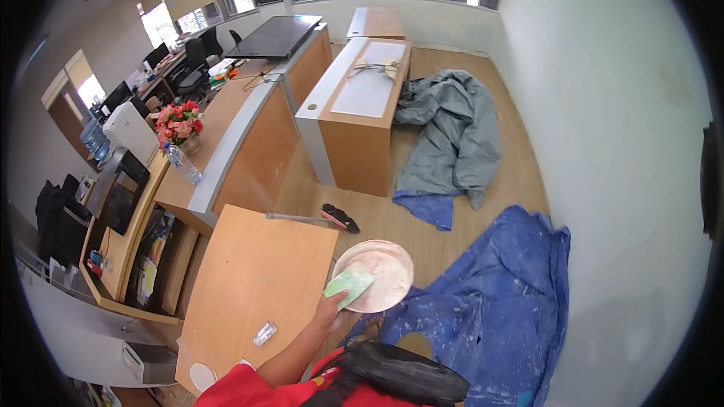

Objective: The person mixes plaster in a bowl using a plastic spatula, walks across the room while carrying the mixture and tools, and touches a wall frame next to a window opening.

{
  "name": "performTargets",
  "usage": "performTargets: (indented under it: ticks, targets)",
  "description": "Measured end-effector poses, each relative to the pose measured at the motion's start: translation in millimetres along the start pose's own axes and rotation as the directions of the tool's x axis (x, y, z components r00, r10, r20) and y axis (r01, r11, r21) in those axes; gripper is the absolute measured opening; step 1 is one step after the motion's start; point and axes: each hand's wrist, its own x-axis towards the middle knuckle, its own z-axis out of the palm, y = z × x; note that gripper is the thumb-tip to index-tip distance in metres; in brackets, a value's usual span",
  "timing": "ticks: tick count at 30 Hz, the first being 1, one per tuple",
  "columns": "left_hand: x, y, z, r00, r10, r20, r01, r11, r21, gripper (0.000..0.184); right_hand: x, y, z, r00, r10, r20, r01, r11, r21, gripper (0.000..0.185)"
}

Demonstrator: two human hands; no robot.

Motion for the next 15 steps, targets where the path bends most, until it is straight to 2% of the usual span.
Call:
performTargets:
  ticks: [4, 9, 11, 12, 14, 15]
  targets:
    - [90.5, 22.4, 53.2, 0.997, -0.053, 0.050, 0.054, 0.998, -0.016, 0.043, 73.6, -101.4, -8.8, 0.998, -0.054, -0.028, 0.054, 0.999, 0.006, 0.065]
    - [144.4, 23.0, 119.5, 0.999, -0.049, 0.017, 0.050, 0.996, -0.067, 0.043, 159.4, -193.1, -25.0, 0.993, -0.093, -0.074, 0.096, 0.994, 0.044, 0.059]
    - [163.7, 26.4, 156.7, 0.992, -0.092, -0.085, 0.095, 0.995, 0.024, 0.041, 200.0, -223.8, -32.2, 0.992, -0.094, -0.081, 0.097, 0.994, 0.043, 0.057]
    - [189.4, 13.9, 162.1, 0.994, -0.070, -0.080, 0.071, 0.997, 0.017, 0.041, 224.9, -235.8, -35.8, 0.992, -0.091, -0.088, 0.095, 0.995, 0.043, 0.056]
    - [244.5, -13.4, 172.5, 0.983, -0.087, -0.159, 0.108, 0.986, 0.128, 0.039, 277.2, -264.0, -48.3, 0.991, -0.092, -0.098, 0.096, 0.995, 0.034, 0.055]
    - [262.0, -8.3, 196.2, 0.987, -0.075, -0.144, 0.093, 0.988, 0.123, 0.039, 307.3, -279.6, -58.5, 0.990, -0.094, -0.104, 0.098, 0.995, 0.036, 0.054]
